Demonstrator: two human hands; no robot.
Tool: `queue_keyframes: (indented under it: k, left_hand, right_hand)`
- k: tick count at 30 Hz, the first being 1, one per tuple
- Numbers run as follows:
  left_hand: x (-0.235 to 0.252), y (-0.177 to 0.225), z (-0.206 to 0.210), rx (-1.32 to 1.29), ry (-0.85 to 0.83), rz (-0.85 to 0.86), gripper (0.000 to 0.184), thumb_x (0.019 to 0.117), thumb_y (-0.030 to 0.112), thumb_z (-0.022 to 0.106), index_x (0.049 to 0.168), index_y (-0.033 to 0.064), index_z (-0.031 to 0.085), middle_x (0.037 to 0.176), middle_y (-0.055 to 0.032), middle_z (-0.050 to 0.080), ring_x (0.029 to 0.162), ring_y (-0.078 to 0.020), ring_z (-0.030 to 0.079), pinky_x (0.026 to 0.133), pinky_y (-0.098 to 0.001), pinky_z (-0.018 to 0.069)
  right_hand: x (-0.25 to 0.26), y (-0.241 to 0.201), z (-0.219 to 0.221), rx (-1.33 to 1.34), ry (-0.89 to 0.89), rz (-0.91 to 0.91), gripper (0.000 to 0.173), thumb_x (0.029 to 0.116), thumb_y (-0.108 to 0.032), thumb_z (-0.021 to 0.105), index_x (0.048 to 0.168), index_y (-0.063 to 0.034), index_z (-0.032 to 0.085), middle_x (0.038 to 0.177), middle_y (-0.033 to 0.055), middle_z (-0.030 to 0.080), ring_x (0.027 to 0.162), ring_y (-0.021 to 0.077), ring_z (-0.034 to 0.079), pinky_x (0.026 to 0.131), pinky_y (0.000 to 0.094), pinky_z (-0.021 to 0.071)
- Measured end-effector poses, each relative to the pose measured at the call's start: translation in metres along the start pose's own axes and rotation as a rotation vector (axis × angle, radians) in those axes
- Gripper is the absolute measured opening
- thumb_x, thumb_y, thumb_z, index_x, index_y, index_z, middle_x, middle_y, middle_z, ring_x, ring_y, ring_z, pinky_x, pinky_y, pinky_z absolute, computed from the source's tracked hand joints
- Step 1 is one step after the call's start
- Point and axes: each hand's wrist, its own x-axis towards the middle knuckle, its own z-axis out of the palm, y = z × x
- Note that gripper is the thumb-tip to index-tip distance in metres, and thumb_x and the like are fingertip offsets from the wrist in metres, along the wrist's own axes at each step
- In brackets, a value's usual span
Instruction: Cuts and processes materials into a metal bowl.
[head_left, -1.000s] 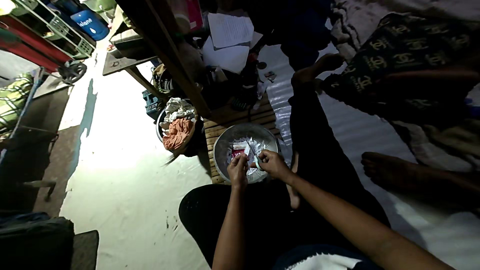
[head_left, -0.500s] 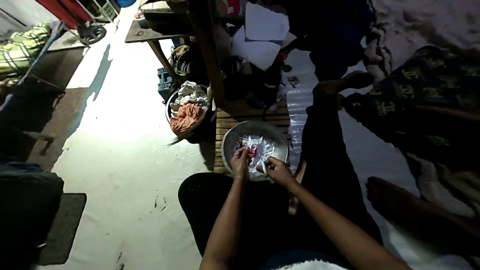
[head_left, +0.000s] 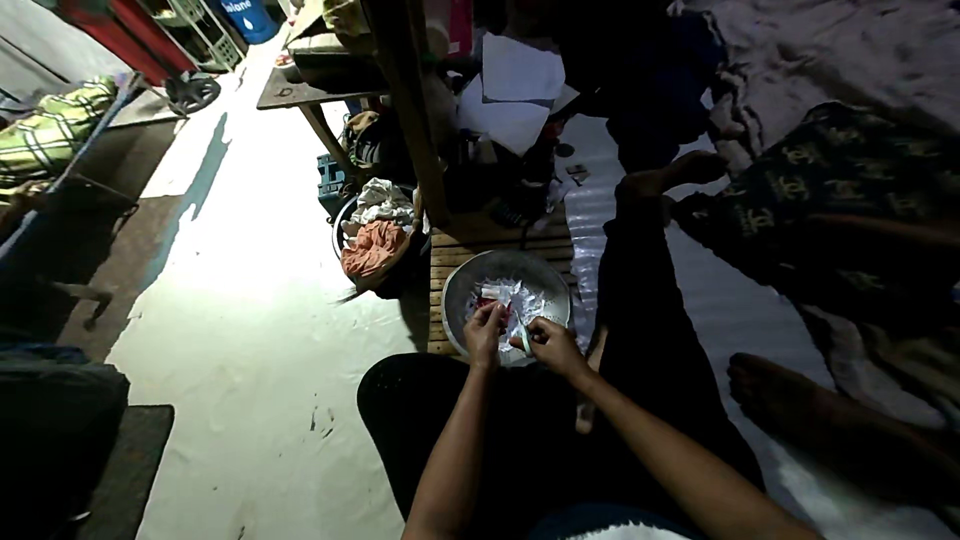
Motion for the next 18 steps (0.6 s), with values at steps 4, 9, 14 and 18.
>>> queue_keyframes:
  k: [4,9,14,18]
  left_hand:
    - [0.0004,-0.0004,0.0007,-0.008,0.012,-0.012,0.012,0.1012,0.001,0.058,0.105,-0.0078,0.065,0.078,-0.0028,0.066,0.061,-0.0029,0.057,0.058,-0.0174,0.0493]
    - [0.0035,-0.0044,0.0003,-0.072,-0.005,-0.013,0.009,0.0999,-0.002,0.058,0.103,-0.0074,0.065,0.077,-0.0026,0.066,0.062,-0.0036,0.059,0.06,-0.0179,0.0508]
    - [0.0022,-0.0043,0.001,-0.03,-0.06,-0.014,0.01,0.0999,-0.002,0.058,0.103,-0.0074,0.066,0.076,-0.0021,0.067,0.061,-0.0032,0.059,0.059,-0.0177,0.0508]
    - [0.0019,-0.0041,0.0015,-0.039,-0.06,-0.032,0.01,0.0999,-0.002,0.058,0.102,-0.0073,0.066,0.076,-0.0026,0.067,0.061,-0.0033,0.058,0.058,-0.0177,0.0502]
  right_hand:
    - [-0.002,0.0003,-0.0002,0.005,0.016,-0.013,0.033,0.0908,-0.025,0.076,0.101,0.0046,0.065,0.081,0.0092,0.063,0.067,0.0118,0.055,0.067,0.0316,0.049]
    - [-0.0018,0.0005,-0.0008,0.001,-0.009,-0.008,0.034,0.0901,-0.027,0.077,0.101,0.0038,0.066,0.084,0.0098,0.063,0.07,0.0137,0.056,0.068,0.0342,0.0492]
    - [-0.0004,0.0,-0.0014,0.01,0.013,-0.023,0.033,0.0905,-0.025,0.077,0.101,0.0041,0.065,0.083,0.0088,0.063,0.069,0.0113,0.056,0.068,0.0312,0.0493]
    - [-0.0005,-0.001,-0.0022,0.03,0.019,-0.025,0.032,0.0902,-0.023,0.077,0.1,0.0045,0.065,0.082,0.008,0.062,0.067,0.009,0.054,0.066,0.0276,0.0482]
